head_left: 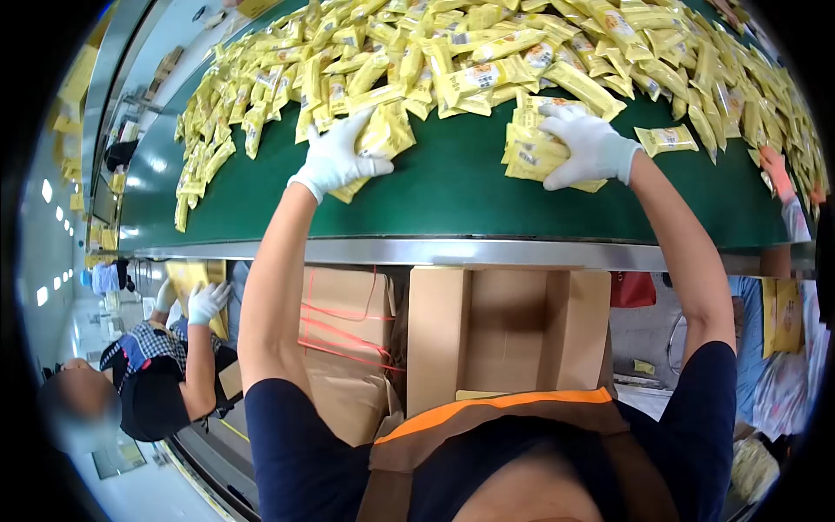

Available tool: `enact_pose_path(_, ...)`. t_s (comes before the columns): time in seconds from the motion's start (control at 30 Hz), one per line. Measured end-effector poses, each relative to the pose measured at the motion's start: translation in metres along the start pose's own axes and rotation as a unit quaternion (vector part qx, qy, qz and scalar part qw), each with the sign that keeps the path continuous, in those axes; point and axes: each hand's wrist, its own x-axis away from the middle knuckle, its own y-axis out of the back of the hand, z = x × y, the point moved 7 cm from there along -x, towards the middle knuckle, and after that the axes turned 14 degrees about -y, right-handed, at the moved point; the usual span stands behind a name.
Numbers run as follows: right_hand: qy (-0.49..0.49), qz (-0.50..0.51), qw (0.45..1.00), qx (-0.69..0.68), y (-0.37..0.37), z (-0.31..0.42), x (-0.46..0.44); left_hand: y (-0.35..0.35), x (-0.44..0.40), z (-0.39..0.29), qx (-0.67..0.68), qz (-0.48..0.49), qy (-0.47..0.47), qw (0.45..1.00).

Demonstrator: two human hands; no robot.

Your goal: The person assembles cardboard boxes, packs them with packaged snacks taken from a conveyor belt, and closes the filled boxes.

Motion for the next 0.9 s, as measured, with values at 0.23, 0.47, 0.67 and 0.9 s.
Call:
enact_pose_path(0.23,0.027,0.039,0.998,0.04,-0.009,0.018,0.051,-0.024,0.023,-0.046,-0.121,-0.035,-0.078,0.989)
enact_pose_path(0.47,-0.009,0.07,0.997,0.03,-0.003,0.02,0.06,-0.028,0.016,-0.039,-0.14,-0.12,-0.044,0.982)
enact_pose_path(0.67,0.015,-0.089,0.996,0.028,0.001,0.007,0.071,-0.029,0.002,-0.042,-0.145,0.061,0.02,0.987)
enact_pose_path(0.9,-0.01,0.031,0.997,0.071,0.002,-0.01,0.067,-0.04,0.006,-0.028,-0.018,0.082,0.009,0.996)
